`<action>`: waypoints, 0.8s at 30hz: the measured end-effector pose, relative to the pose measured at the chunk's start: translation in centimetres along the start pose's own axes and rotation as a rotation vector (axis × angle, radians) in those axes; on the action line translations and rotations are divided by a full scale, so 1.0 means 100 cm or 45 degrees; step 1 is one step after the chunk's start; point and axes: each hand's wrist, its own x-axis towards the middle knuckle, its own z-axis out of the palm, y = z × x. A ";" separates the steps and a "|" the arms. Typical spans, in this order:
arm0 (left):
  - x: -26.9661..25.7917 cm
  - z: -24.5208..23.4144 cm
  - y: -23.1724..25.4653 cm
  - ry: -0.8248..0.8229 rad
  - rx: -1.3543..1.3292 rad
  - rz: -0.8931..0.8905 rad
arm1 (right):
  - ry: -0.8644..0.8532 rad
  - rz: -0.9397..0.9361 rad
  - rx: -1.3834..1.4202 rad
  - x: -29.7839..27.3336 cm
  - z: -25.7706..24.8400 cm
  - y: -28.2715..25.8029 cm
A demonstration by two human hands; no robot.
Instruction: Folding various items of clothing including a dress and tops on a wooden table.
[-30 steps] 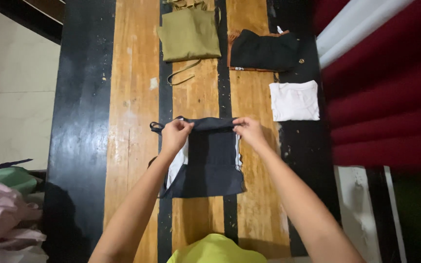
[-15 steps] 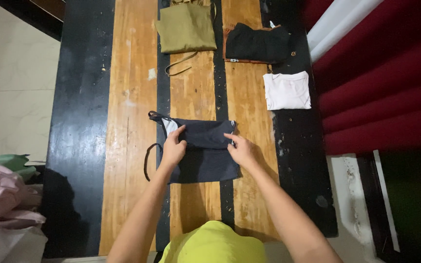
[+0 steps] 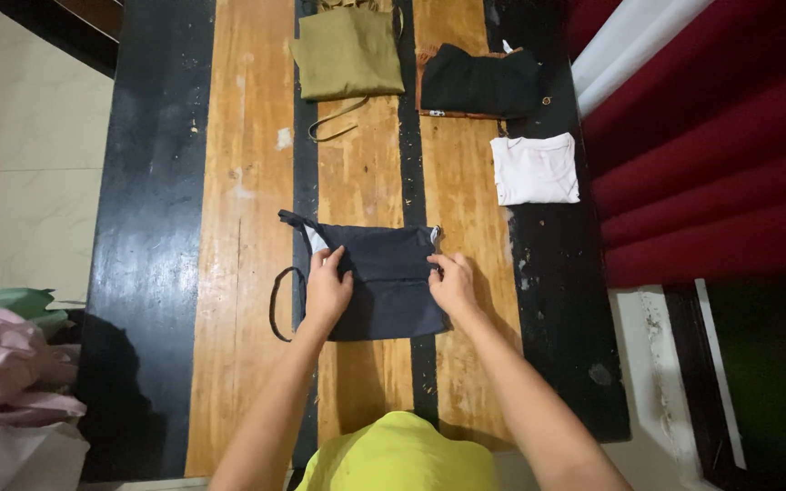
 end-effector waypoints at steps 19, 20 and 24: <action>0.024 0.026 0.035 -0.248 0.627 0.403 | -0.298 -0.419 -0.351 0.027 0.032 -0.068; 0.024 0.022 0.037 -0.233 0.608 0.371 | -0.257 -0.361 -0.445 0.029 0.030 -0.064; 0.027 0.018 0.022 -0.146 0.610 0.270 | -0.148 -0.287 -0.632 0.032 0.028 -0.055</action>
